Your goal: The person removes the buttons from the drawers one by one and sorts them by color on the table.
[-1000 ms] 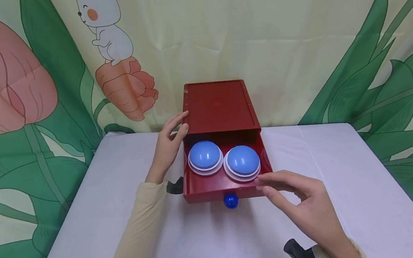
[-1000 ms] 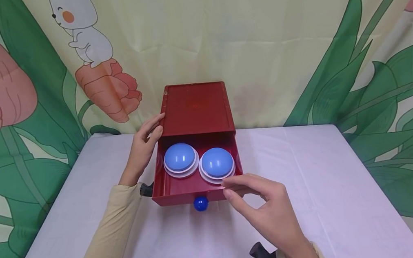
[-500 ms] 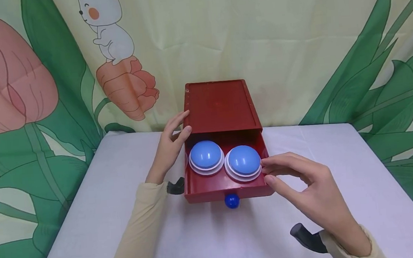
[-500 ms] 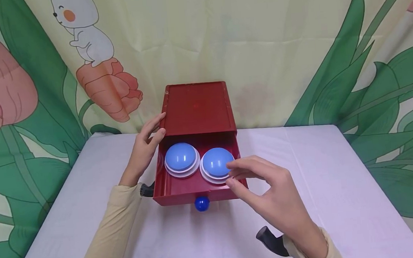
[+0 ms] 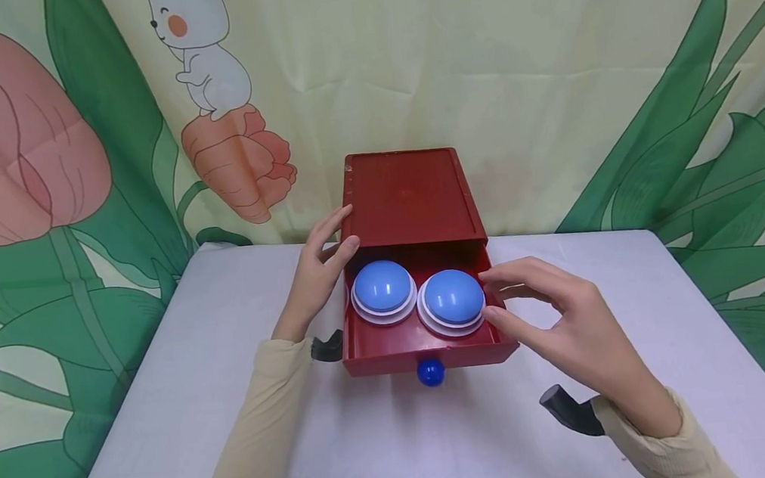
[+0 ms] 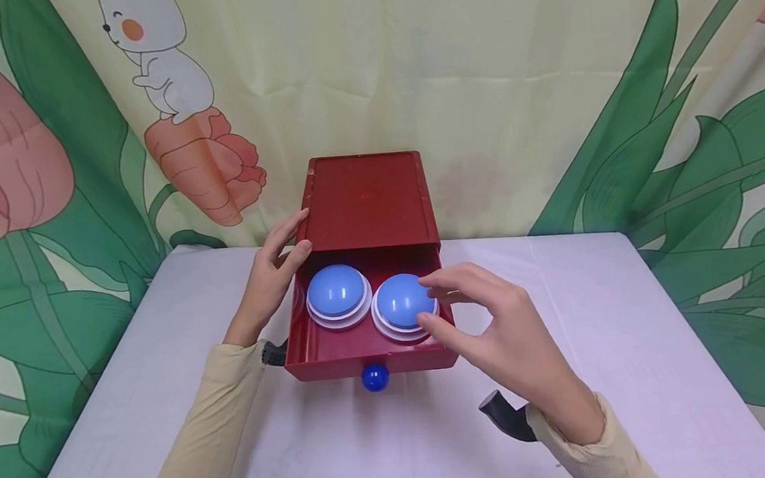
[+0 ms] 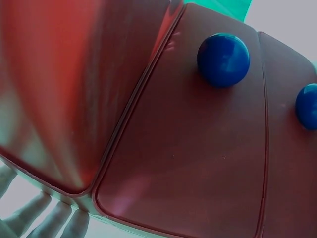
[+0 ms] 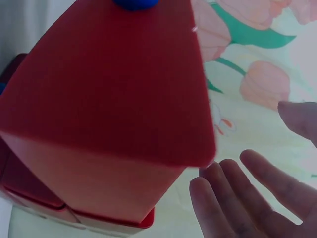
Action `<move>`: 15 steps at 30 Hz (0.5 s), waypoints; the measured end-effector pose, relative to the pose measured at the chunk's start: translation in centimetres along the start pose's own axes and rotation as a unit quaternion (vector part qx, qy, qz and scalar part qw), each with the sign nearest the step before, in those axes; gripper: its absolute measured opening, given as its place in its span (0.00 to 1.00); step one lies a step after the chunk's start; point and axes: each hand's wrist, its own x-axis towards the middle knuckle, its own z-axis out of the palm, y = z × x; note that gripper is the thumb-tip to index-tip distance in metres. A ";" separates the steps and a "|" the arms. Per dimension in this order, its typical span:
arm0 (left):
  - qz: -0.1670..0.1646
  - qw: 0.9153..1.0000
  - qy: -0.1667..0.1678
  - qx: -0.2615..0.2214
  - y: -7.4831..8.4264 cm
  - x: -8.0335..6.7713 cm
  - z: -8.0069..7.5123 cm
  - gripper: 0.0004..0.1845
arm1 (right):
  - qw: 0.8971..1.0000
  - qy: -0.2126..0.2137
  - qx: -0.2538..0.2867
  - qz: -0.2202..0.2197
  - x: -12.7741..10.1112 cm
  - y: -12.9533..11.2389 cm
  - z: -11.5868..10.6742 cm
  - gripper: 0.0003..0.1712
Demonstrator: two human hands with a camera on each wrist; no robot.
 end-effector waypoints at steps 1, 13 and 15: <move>0.000 1.000 0.000 0.000 0.0 0.0 0.0 0.28 | 1.000 -0.004 -0.001 -0.002 0.2 0.2 0.0 0.26; -0.006 1.000 0.002 -0.005 -0.2 0.0 0.0 0.28 | 0.997 -0.064 -0.030 -0.015 1.9 2.1 0.4 0.28; -0.006 1.000 0.001 -0.005 -0.2 0.0 0.0 0.28 | 0.997 -0.072 -0.035 -0.019 2.1 2.4 0.5 0.28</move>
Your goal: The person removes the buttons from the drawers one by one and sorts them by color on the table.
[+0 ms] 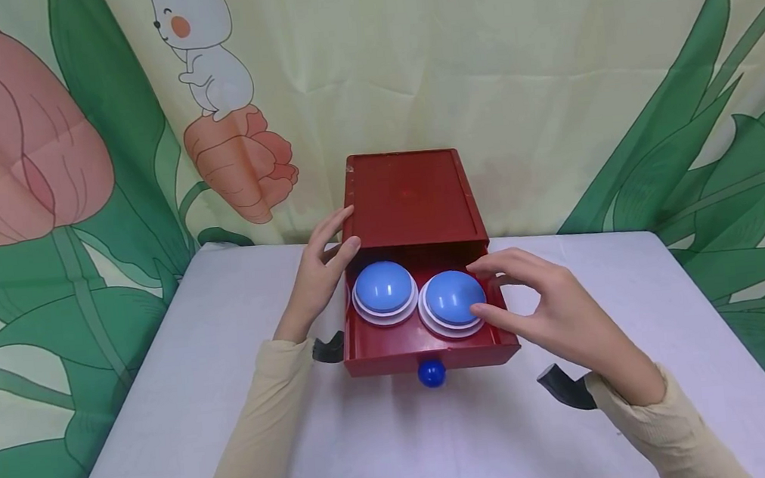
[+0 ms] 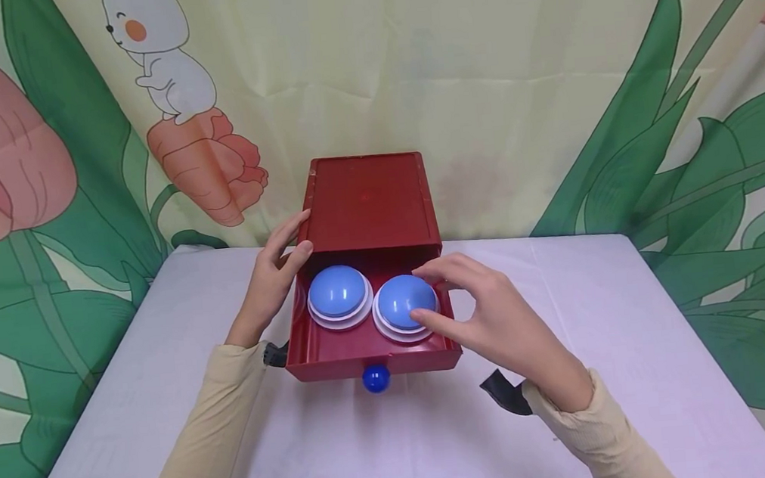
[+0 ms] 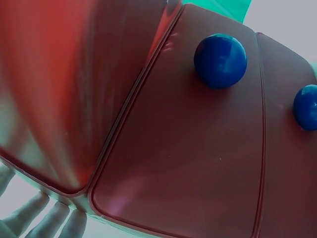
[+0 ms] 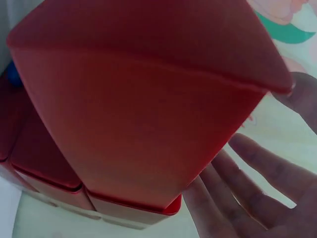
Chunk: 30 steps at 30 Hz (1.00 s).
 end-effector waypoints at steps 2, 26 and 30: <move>0.000 1.000 -0.001 -0.001 0.0 0.0 0.0 0.28 | 1.000 -0.009 -0.003 -0.004 0.2 0.2 0.0 0.29; 0.002 1.000 0.007 -0.004 -0.1 0.0 0.1 0.28 | 0.989 -0.127 -0.057 -0.045 2.6 0.7 0.2 0.33; 0.001 1.000 0.007 -0.004 -0.1 0.0 0.1 0.28 | 0.985 -0.142 -0.076 -0.056 2.8 0.9 0.5 0.32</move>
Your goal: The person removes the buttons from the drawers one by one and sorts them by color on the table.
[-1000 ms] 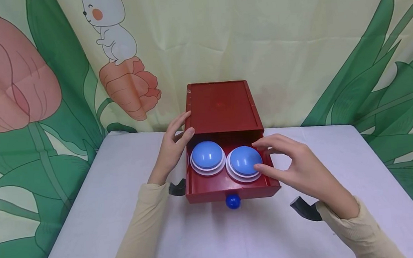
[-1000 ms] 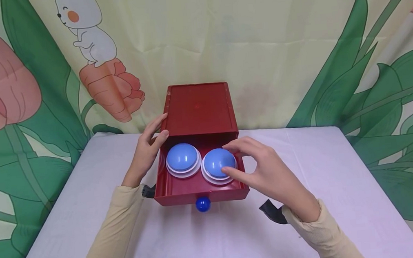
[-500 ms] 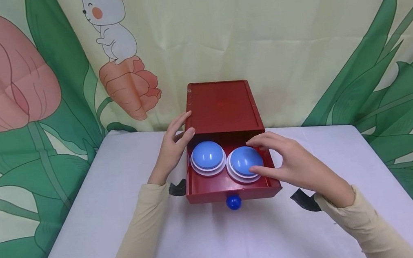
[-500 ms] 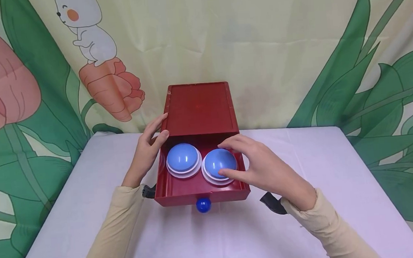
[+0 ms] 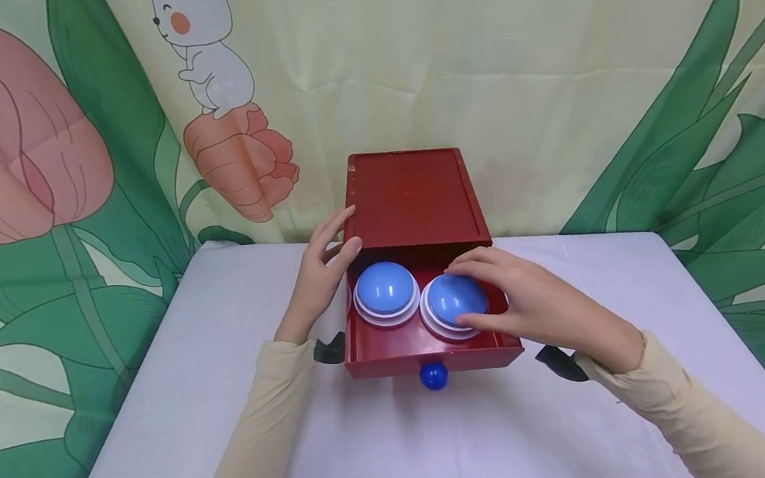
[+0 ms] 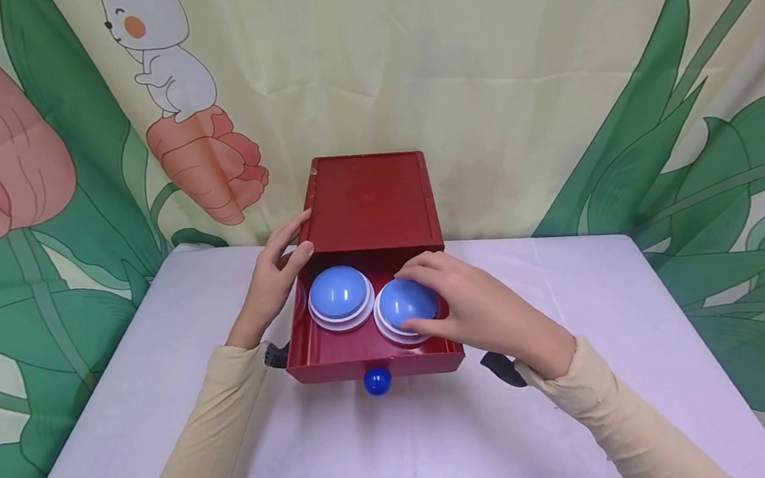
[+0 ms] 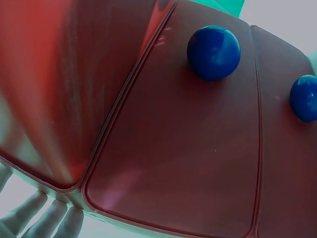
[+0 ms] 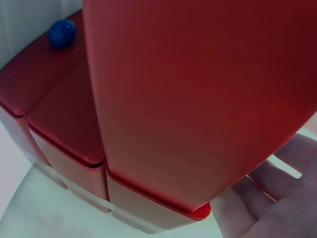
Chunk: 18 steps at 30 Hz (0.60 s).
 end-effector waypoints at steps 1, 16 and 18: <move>0.000 1.000 0.000 0.001 0.0 0.0 0.0 0.28 | 1.000 -0.003 -0.005 -0.002 0.1 0.1 0.0 0.32; 0.001 1.000 0.002 0.010 -0.1 0.0 0.0 0.28 | 0.996 -0.021 -0.073 -0.039 0.9 0.7 0.6 0.33; 0.002 1.000 0.002 0.011 -0.1 0.0 0.0 0.28 | 0.995 -0.020 -0.082 -0.044 0.9 0.7 0.7 0.33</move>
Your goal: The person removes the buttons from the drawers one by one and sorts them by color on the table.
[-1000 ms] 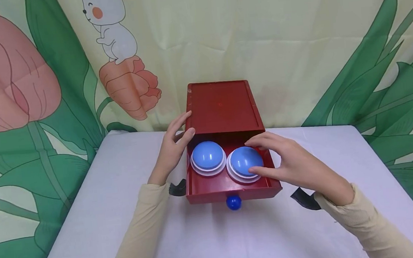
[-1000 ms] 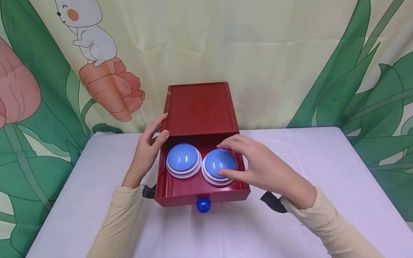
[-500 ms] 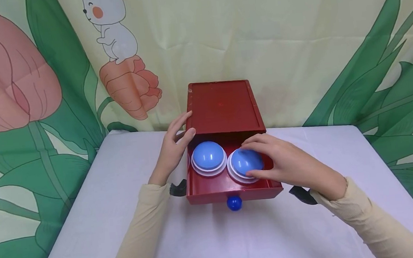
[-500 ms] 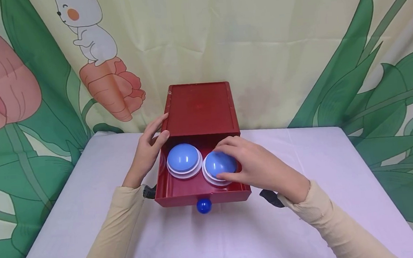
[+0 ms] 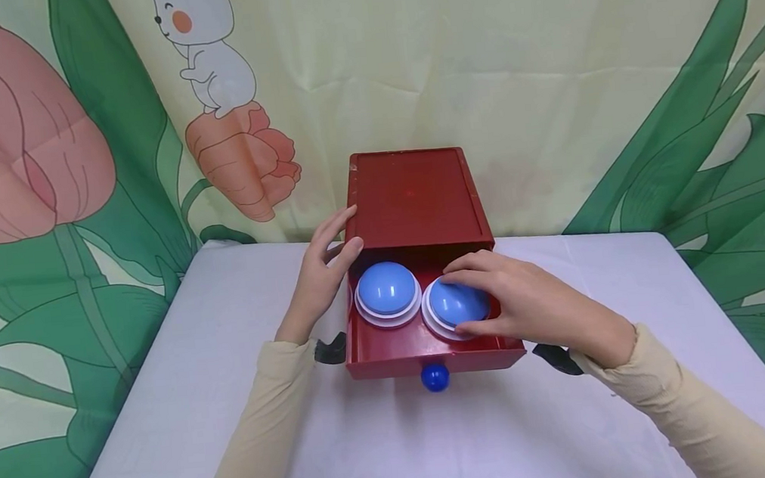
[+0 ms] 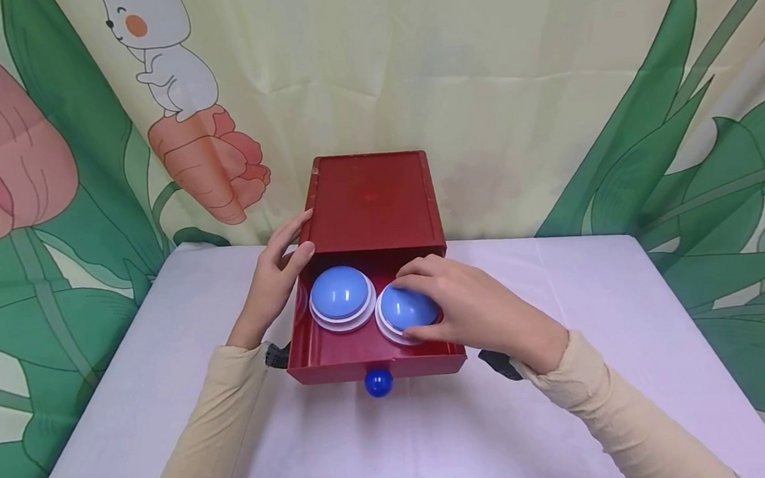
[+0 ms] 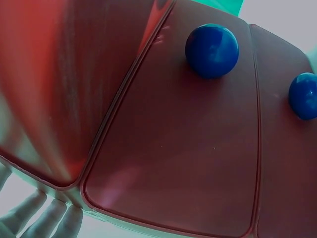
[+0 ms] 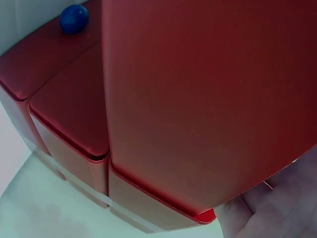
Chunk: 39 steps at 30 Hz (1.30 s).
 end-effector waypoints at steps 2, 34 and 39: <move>0.000 1.000 -0.001 0.000 0.0 0.0 0.0 0.28 | 1.000 -0.002 -0.008 -0.002 0.0 0.0 0.0 0.34; -0.003 1.000 0.002 0.002 0.1 0.0 0.1 0.28 | 0.999 0.030 -0.018 -0.021 -0.1 -0.2 0.0 0.34; -0.004 1.000 0.000 0.000 0.0 0.0 0.0 0.28 | 0.999 0.041 -0.012 -0.024 -0.1 -0.2 0.0 0.34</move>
